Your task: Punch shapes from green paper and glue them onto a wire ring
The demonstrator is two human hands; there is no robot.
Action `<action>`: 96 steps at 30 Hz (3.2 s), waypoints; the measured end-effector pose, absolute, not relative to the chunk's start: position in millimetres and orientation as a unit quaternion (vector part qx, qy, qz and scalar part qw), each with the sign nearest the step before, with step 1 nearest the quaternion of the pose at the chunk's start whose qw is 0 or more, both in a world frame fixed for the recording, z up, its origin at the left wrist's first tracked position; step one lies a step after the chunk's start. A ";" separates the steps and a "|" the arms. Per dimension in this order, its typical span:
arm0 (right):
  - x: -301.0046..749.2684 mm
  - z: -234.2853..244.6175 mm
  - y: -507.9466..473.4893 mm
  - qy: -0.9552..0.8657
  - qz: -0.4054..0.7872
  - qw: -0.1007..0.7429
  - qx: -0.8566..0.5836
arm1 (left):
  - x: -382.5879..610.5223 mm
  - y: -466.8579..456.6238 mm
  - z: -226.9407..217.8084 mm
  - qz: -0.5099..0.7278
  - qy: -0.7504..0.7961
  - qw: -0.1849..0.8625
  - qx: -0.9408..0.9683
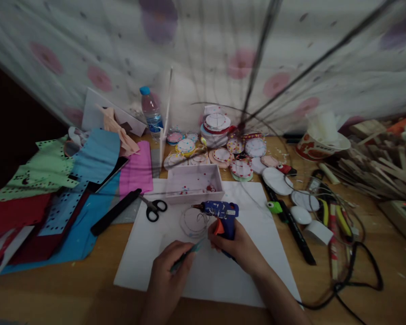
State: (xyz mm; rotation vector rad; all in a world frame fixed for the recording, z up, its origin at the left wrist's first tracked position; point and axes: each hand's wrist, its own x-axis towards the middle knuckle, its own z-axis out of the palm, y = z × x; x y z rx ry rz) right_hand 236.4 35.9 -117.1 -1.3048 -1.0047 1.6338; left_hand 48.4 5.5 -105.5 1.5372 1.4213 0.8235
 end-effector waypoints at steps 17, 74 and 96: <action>235.7 -118.0 36.4 -0.401 0.643 0.375 -0.533 | 49.3 4.5 -108.0 0.318 0.576 0.405 0.635; 253.6 -117.5 37.0 -0.549 0.378 0.352 -0.658 | 40.0 11.6 -74.7 0.405 0.620 0.504 0.444; 254.6 -118.7 36.5 -0.570 0.367 0.346 -0.649 | 38.8 9.8 -76.5 0.407 0.614 0.520 0.432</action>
